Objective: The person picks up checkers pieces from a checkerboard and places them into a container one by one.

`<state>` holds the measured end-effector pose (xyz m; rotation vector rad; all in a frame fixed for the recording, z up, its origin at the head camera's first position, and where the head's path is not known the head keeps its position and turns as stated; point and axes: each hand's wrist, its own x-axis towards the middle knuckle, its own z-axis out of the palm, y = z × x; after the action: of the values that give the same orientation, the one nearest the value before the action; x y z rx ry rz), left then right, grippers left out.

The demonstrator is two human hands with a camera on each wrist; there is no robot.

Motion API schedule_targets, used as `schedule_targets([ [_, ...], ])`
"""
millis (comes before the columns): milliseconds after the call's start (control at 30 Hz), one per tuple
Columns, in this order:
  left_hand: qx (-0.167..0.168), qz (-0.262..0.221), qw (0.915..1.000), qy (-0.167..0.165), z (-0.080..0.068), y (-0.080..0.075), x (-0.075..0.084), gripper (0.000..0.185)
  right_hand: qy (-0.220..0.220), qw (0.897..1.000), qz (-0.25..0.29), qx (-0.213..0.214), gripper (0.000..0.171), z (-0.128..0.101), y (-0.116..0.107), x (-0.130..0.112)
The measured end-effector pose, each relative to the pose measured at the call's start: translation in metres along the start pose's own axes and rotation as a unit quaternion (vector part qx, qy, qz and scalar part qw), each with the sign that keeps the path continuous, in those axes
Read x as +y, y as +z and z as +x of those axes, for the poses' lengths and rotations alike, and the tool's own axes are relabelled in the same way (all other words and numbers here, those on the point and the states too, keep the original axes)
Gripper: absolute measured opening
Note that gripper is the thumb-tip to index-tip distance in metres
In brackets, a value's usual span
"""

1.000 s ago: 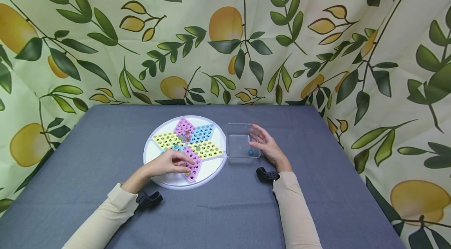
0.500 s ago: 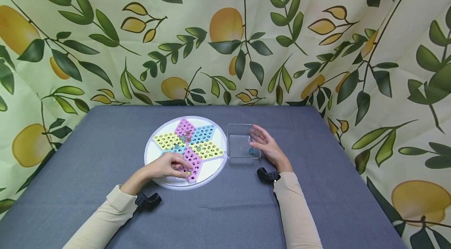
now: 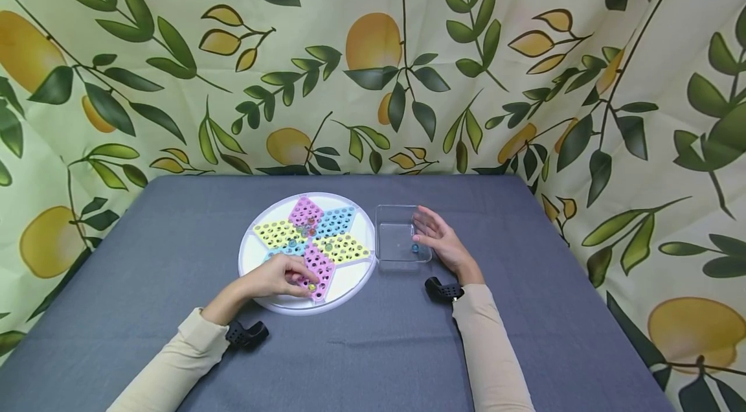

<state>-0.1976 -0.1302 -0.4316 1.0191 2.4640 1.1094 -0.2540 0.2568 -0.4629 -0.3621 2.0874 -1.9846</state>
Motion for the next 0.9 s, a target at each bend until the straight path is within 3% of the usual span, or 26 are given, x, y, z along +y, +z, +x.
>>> schedule_targets([
  [333, -0.001, 0.003, 1.0, 0.001, 0.002, -0.002, -0.001, 0.019, 0.003, 1.0, -0.007, 0.0, 0.078, 0.001, -0.001, -0.001],
  [633, 0.017, -0.032, 0.9986, -0.04, 0.007, -0.006, 0.005, 0.022, -0.009, 1.0, 0.005, -0.012, 0.079, 0.0, -0.002, 0.0],
  [900, 0.047, -0.028, 0.9983, -0.02, 0.014, -0.006, 0.011, 0.023, -0.01, 1.0, -0.004, -0.015, 0.08, -0.003, -0.001, 0.002],
])
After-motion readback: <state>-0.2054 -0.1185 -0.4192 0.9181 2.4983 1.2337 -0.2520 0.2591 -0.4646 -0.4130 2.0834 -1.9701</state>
